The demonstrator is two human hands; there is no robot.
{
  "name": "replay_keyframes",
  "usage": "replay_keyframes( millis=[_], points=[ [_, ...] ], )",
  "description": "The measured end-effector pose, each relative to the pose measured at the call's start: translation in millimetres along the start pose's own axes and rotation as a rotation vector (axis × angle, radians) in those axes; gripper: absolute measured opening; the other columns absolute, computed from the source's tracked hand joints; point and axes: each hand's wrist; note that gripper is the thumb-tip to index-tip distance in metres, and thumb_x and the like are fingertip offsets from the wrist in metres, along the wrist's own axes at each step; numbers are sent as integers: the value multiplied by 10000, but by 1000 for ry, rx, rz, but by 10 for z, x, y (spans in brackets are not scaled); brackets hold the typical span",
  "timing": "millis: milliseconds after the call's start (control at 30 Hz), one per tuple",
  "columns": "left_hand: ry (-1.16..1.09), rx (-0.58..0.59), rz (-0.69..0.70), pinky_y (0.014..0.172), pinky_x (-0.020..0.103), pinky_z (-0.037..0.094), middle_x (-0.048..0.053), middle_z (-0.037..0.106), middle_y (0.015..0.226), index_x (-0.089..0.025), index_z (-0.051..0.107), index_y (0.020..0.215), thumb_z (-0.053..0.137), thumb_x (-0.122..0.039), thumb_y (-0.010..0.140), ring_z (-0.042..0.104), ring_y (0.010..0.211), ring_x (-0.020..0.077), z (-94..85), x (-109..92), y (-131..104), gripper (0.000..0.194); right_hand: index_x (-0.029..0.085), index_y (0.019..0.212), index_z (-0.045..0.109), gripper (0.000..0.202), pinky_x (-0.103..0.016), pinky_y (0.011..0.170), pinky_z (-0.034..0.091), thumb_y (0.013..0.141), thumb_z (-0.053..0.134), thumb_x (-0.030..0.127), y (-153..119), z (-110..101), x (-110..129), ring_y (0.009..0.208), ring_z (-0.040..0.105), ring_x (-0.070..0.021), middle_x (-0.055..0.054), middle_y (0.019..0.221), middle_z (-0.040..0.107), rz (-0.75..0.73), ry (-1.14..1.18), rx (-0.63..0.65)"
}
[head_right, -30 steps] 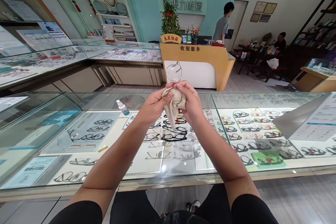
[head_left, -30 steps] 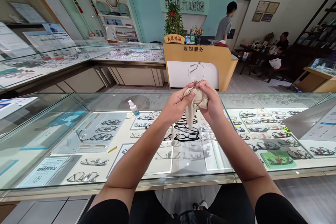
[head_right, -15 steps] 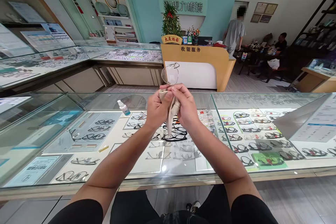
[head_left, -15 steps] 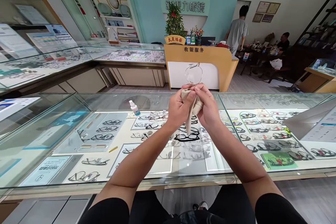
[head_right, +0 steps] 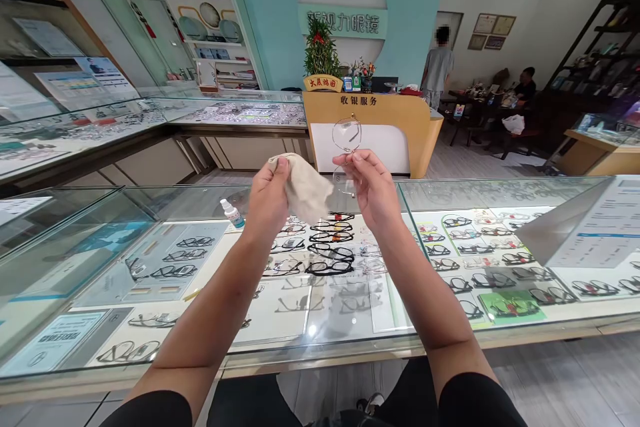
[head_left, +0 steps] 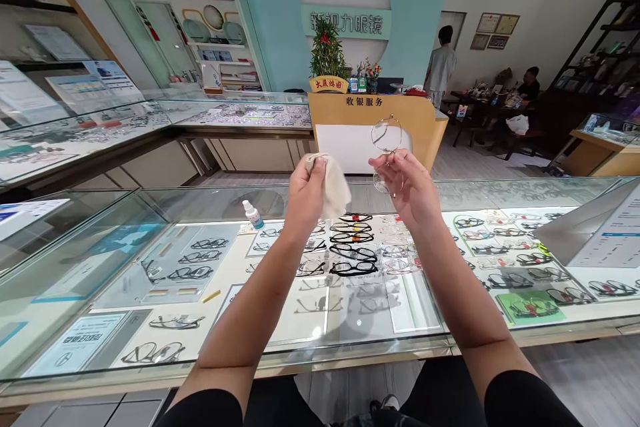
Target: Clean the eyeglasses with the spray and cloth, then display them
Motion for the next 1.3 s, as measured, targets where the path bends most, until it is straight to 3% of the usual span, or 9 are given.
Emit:
replay_keyframes(
  millis=[167, 300, 467, 600, 700, 933, 1033, 1200, 1300],
  points=[
    [302, 9, 216, 536, 281, 299, -55, 392, 638, -225, 504, 695, 879, -556, 900, 336, 577, 108, -142, -242, 23, 541, 263, 809, 634, 229, -394, 935, 598, 917, 749, 428, -1, -66, 150, 831, 739, -207, -19, 825, 744, 57, -82, 134],
    [409, 70, 450, 600, 310, 354, -19, 500, 681, -209, 385, 600, 839, -474, 940, 425, 631, 119, -187, -396, -32, 627, 245, 759, 650, 195, -373, 814, 566, 908, 724, 346, -25, -131, 309, 716, 693, -195, -13, 729, 709, 126, -163, 246],
    [620, 180, 669, 644, 304, 459, -17, 625, 832, -234, 660, 931, 930, -602, 860, 538, 695, 140, -202, -497, -97, 463, 236, 805, 675, 175, -367, 823, 538, 969, 680, 299, -71, -200, 399, 750, 704, -192, -9, 765, 735, 170, -283, 366],
    [778, 236, 824, 863, 377, 612, 94, 729, 1240, -262, 695, 1354, 894, -760, 831, 710, 1070, 257, -175, -489, -149, 749, 240, 813, 664, 169, -368, 837, 527, 978, 660, 276, -97, -197, 405, 760, 715, -191, 3, 753, 751, 175, -334, 419],
    [823, 247, 837, 915, 400, 635, 105, 726, 1301, -280, 706, 1397, 866, -778, 848, 716, 1164, 290, -151, -453, -172, 759, 245, 799, 654, 181, -371, 831, 534, 978, 648, 272, -115, -177, 424, 745, 718, -190, 11, 729, 751, 175, -347, 441],
    [756, 260, 850, 847, 359, 623, 77, 750, 1170, -295, 784, 1268, 917, -684, 851, 730, 1040, 251, -118, -439, -188, 586, 262, 814, 682, 206, -404, 849, 582, 1011, 647, 314, -151, -180, 460, 753, 712, -198, 13, 729, 766, 139, -417, 440],
    [716, 241, 839, 835, 367, 623, 73, 740, 1165, -298, 787, 1250, 943, -668, 829, 722, 1021, 247, -114, -446, -190, 581, 268, 840, 732, 215, -416, 903, 589, 1025, 672, 360, -170, -160, 455, 858, 728, -207, -6, 837, 795, 12, -480, 364],
    [594, 55, 821, 807, 383, 605, 74, 707, 1154, -294, 776, 1208, 1000, -599, 791, 689, 1019, 252, -145, -460, -170, 563, 305, 1077, 742, 142, -441, 1041, 560, 998, 724, 421, -234, -102, 440, 1154, 732, -242, -34, 1185, 794, -382, -634, 20],
    [579, -47, 777, 773, 366, 570, 60, 691, 1131, -287, 770, 1203, 1011, -536, 802, 646, 916, 206, -166, -472, -166, 529, 316, 1224, 705, 331, -466, 1061, 551, 945, 814, 455, -275, -68, 415, 1193, 724, -267, -50, 1264, 773, -513, -783, 18]
  ],
)
Point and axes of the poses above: each hand's wrist, its own y-axis towards the middle knuckle, its own z-axis out of the palm, x = y × z
